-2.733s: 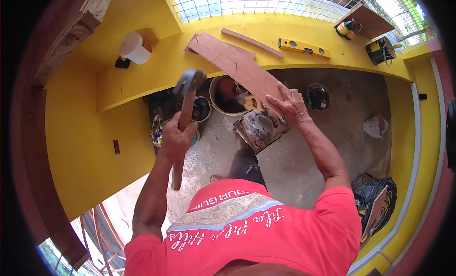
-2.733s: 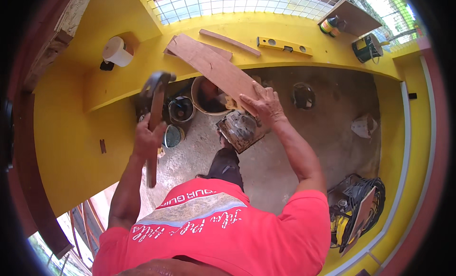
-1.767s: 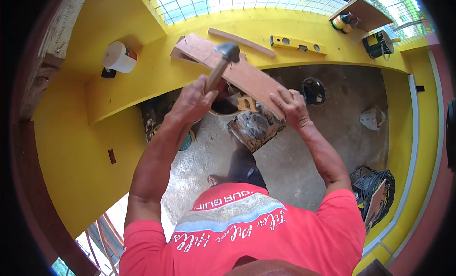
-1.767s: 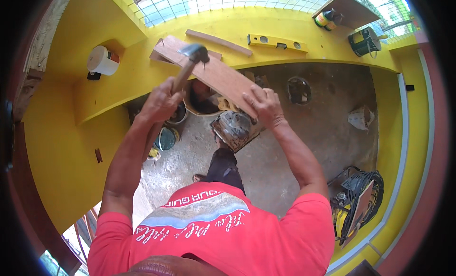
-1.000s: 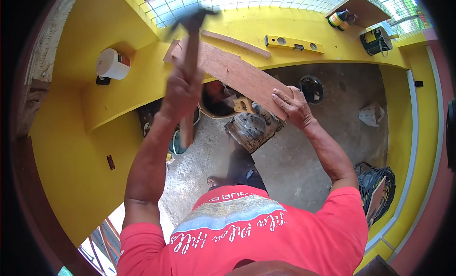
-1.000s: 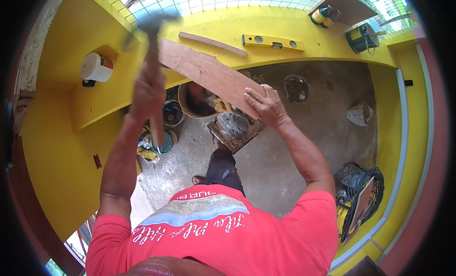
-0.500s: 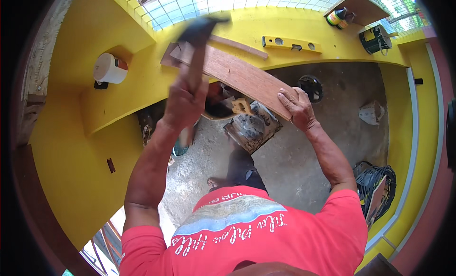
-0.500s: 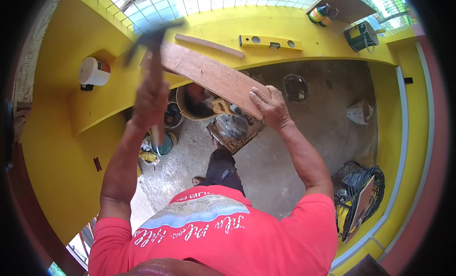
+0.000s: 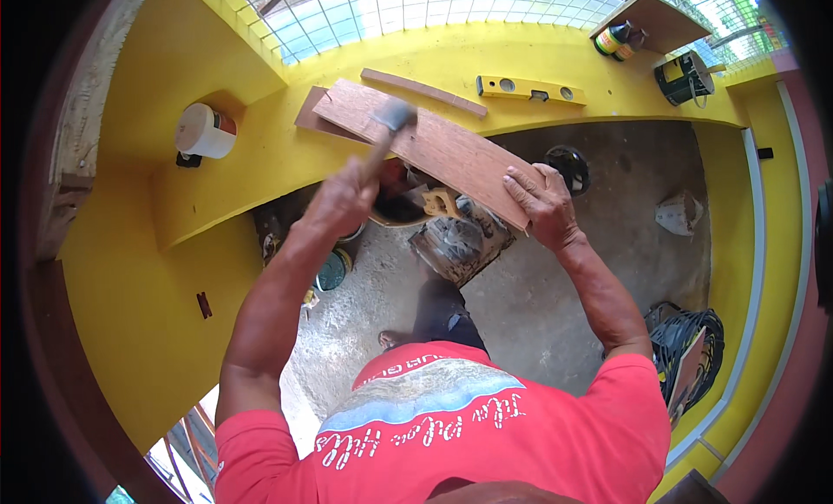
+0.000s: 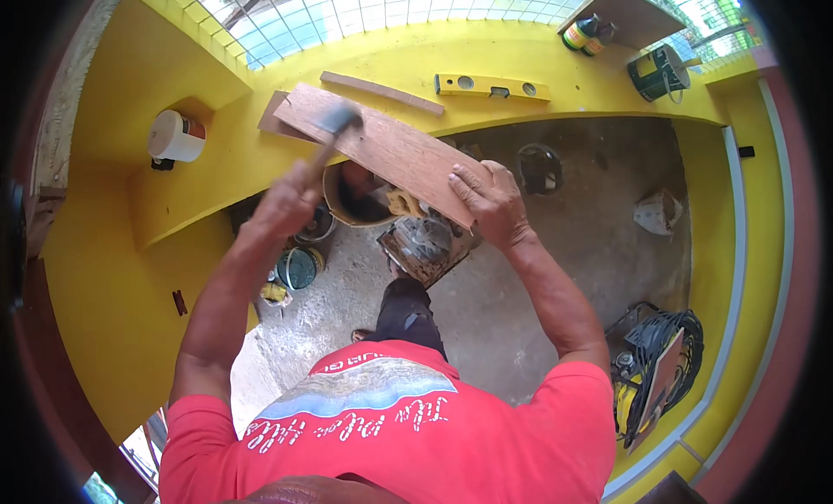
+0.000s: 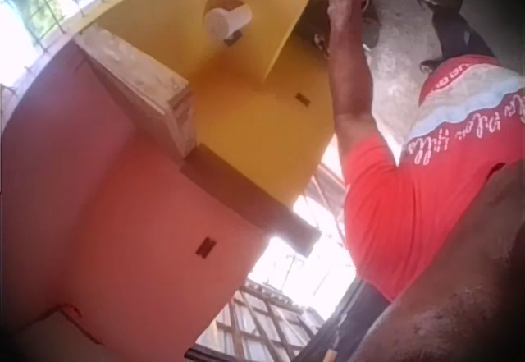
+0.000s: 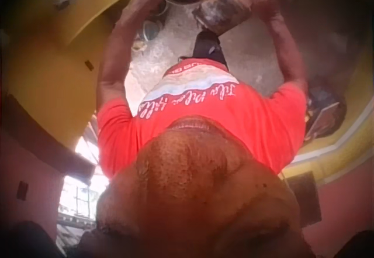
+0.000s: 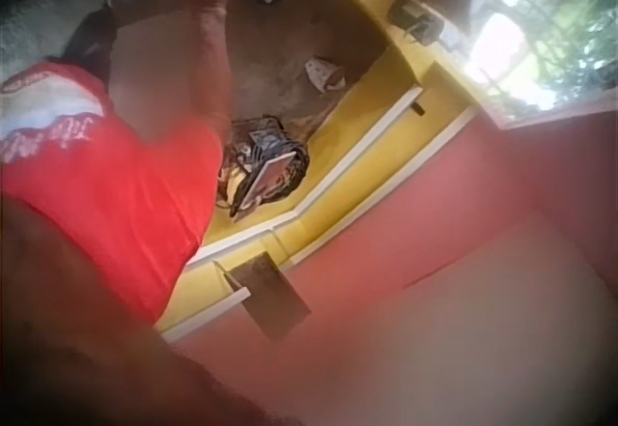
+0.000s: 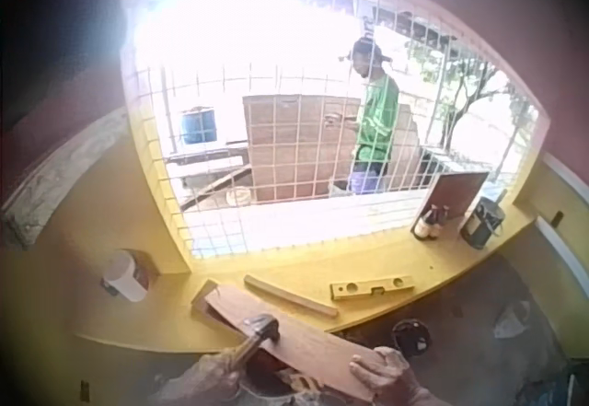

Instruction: The person aligns wooden boards against an overhead frame and hammers nails into the wood using a hammer, then adjusts the planks and hammers nails into the top of the wooden shelf structure.

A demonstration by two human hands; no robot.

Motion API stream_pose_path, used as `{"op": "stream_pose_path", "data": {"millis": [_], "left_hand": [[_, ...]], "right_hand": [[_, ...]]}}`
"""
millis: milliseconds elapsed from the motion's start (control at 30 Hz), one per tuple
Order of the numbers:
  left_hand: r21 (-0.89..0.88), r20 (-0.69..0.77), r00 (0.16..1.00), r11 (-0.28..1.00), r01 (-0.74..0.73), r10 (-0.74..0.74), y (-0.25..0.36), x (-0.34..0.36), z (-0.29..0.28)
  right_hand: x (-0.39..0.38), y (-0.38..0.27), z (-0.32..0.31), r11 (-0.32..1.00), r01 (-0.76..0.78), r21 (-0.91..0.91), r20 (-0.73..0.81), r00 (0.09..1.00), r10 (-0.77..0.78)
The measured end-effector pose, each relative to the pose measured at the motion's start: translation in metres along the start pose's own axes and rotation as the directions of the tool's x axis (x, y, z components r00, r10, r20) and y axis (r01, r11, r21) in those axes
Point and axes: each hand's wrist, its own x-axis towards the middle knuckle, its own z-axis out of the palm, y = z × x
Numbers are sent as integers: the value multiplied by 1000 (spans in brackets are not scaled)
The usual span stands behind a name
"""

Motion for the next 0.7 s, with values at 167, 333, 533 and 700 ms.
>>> {"op": "stream_pose_path", "data": {"millis": [167, 333, 533, 700], "left_hand": [[63, 31, 980, 979, 195, -198, 24, -18, -19], [-86, -274, 917, 957, 278, -291, -8, -63, -30], [-42, -151, 868, 881, 472, -473, 10, -94, -35], [12, 23, 886, 887, 462, -463, 19, -66, -25]], "right_hand": [[16, -4, -43, 987, -74, 141, -108, 990, 89], [112, 3, -140, 909, -139, 393, -281, 923, 263], [234, 22, -244, 933, -77, 352, -281, 942, 184], [306, 8, -274, 966, 138, 217, -231, 969, -86]]}}
